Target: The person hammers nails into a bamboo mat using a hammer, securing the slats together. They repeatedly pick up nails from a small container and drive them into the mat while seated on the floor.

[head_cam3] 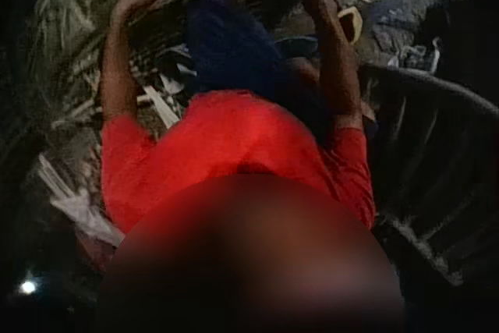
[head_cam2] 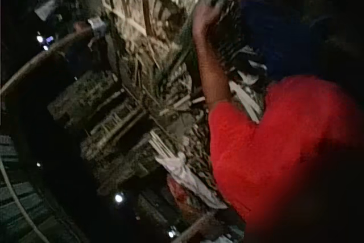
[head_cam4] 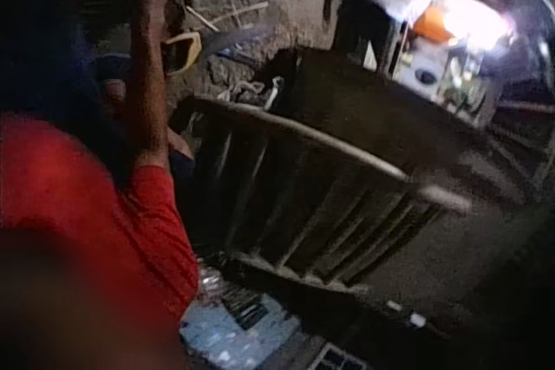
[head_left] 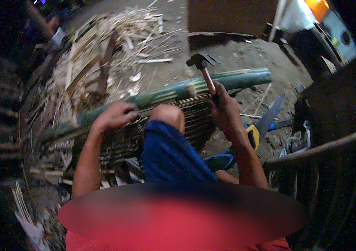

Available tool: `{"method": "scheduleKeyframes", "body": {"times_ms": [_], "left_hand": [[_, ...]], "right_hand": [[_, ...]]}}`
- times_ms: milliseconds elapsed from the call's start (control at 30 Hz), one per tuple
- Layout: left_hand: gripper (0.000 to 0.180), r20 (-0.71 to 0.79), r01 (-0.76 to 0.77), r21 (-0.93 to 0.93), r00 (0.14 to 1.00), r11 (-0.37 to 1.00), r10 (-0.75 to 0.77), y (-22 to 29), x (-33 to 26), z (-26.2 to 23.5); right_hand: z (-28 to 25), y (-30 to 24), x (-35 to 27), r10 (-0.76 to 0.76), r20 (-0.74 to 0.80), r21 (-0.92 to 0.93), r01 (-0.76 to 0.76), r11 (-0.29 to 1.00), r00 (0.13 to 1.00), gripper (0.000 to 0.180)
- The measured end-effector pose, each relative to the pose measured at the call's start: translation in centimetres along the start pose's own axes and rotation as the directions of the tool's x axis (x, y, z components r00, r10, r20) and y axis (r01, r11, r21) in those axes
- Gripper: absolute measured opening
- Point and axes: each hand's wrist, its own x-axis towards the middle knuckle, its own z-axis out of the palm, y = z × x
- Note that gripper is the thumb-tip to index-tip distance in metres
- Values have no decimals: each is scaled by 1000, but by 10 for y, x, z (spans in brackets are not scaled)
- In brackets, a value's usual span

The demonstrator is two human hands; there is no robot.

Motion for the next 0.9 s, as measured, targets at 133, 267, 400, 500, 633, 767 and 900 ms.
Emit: {"method": "scheduleKeyframes", "body": {"times_ms": [133, 267, 400, 500, 633, 767, 900], "left_hand": [[27, 253, 458, 9, 859, 889, -445, -77, -146, 61], [28, 152, 527, -48, 843, 848, -516, -111, -220, 156], [28, 75, 616, -86, 787, 783, -612, -147, -234, 263], [29, 9, 676, -94, 735, 731, -678, -171, -225, 334], [29, -54, 746, -102, 656, 658, -752, -190, -214, 395], [30, -97, 780, -106, 609, 617, -787, -201, -209, 421], [31, -116, 783, -101, 604, 614, -789, -211, -209, 425]], "right_hand": [[55, -61, -4, -57, 175, 36, 51, 998, 983, 43], [71, -105, -16, -92, 363, 65, 73, 995, 927, 42], [98, -133, -36, -326, 399, -38, 371, 928, 857, 43], [114, -143, -56, -330, 496, 23, 367, 930, 804, 45], [137, -147, -73, -183, 618, 140, 122, 983, 765, 45], [144, -146, -79, -112, 650, 94, 66, 993, 752, 47], [141, -145, -78, -89, 637, 124, 12, 992, 766, 48]]}}
